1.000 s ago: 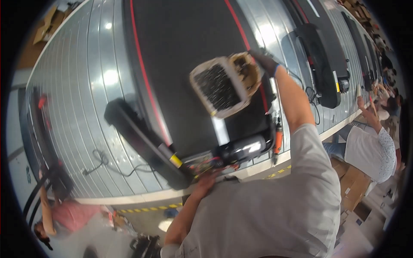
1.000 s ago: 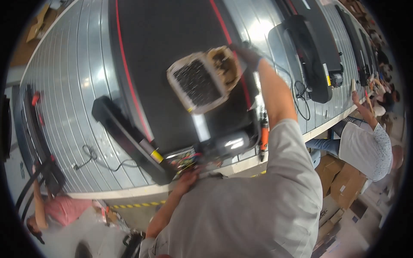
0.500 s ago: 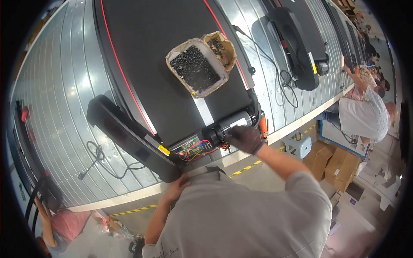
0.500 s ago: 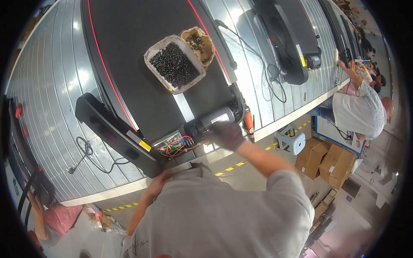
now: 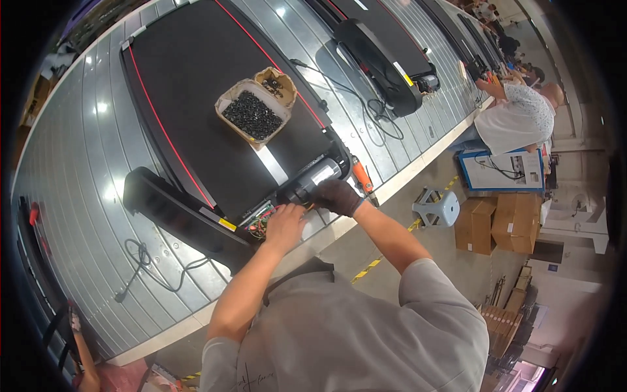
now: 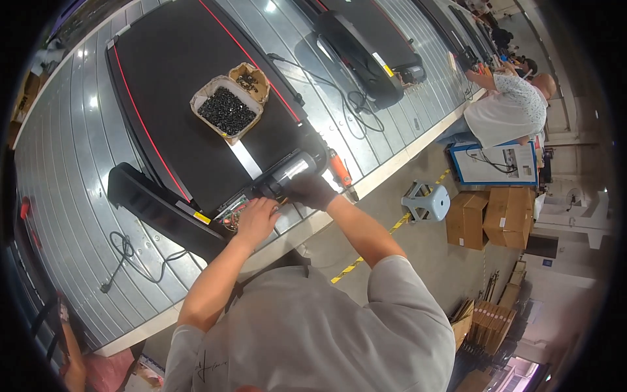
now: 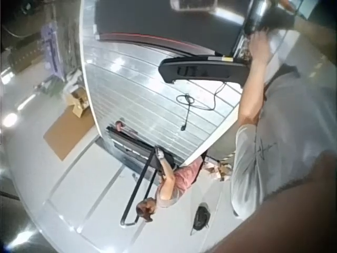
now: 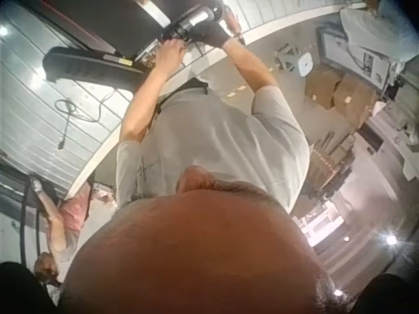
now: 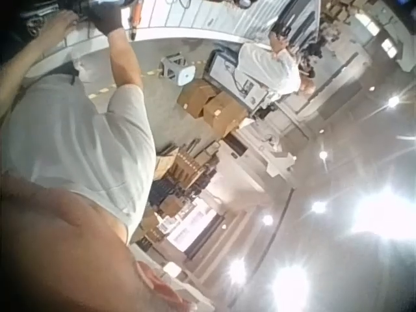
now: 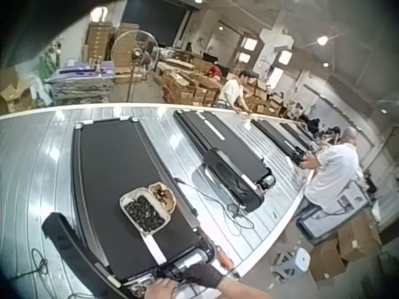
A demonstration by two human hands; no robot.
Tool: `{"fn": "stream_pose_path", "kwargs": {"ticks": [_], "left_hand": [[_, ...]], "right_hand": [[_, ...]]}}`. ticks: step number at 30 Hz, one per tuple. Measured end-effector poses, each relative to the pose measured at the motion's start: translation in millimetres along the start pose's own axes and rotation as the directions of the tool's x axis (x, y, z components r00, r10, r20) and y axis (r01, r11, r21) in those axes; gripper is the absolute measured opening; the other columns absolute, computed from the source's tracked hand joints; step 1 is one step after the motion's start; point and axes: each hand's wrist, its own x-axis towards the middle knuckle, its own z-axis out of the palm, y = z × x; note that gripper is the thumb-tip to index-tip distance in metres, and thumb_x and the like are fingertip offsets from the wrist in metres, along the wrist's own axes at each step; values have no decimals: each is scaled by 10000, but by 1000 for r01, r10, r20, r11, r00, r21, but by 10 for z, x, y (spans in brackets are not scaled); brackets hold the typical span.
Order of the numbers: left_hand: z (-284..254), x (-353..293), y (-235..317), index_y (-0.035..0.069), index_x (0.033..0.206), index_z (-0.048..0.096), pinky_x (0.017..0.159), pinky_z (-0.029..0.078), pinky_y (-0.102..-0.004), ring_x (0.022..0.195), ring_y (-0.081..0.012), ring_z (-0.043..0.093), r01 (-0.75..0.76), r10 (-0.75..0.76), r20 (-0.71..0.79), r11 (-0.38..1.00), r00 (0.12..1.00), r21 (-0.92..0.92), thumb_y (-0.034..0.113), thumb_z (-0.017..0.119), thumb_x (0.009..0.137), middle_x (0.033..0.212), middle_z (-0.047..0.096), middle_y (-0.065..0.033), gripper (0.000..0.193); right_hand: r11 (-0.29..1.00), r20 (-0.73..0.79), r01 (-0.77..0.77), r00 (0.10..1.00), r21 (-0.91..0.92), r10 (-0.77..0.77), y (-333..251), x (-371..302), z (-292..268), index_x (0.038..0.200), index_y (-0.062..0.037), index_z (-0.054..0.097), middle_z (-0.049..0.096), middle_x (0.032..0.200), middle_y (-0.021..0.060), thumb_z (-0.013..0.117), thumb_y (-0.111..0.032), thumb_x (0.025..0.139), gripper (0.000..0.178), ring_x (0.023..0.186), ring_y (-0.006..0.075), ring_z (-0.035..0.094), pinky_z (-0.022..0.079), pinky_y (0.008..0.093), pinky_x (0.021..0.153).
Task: Assembling the base and motor housing of electric treadmills on a factory production line.
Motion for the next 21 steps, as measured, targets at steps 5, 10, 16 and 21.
{"fn": "stream_pose_path", "kwargs": {"ticks": [5,10,16,21], "left_hand": [[490,268,50,100,941,652,762,551,-429,917,-278,670,108,-94,-85,977,992,186,297,776,832,899,661,-60,257],[536,288,67,109,933,649,708,554,-412,867,-259,675,110,-90,-83,952,992,286,300,778,825,897,676,-50,254],[793,354,315,114,1011,661,685,560,-415,862,-252,656,309,-197,-364,908,910,282,268,800,786,891,656,-25,306],[911,379,392,112,860,617,671,546,-428,830,-266,657,495,-398,-382,846,834,197,269,811,772,849,651,-30,264]], "right_hand": [[994,-377,68,921,-87,-96,194,-23,-33,934,-182,717,656,912,30,762,-294,829,160,921,258,638,517,419,832],[978,-356,184,924,101,-137,313,-287,84,992,-177,750,673,999,29,846,-304,738,300,980,299,631,514,455,861],[962,-515,273,827,17,-226,508,-127,189,997,-264,763,691,1031,-56,761,-300,808,192,953,213,651,510,396,819],[917,-339,380,852,-122,-398,650,47,-121,971,-319,750,625,896,-52,748,-333,747,225,893,203,620,487,412,776]]}}
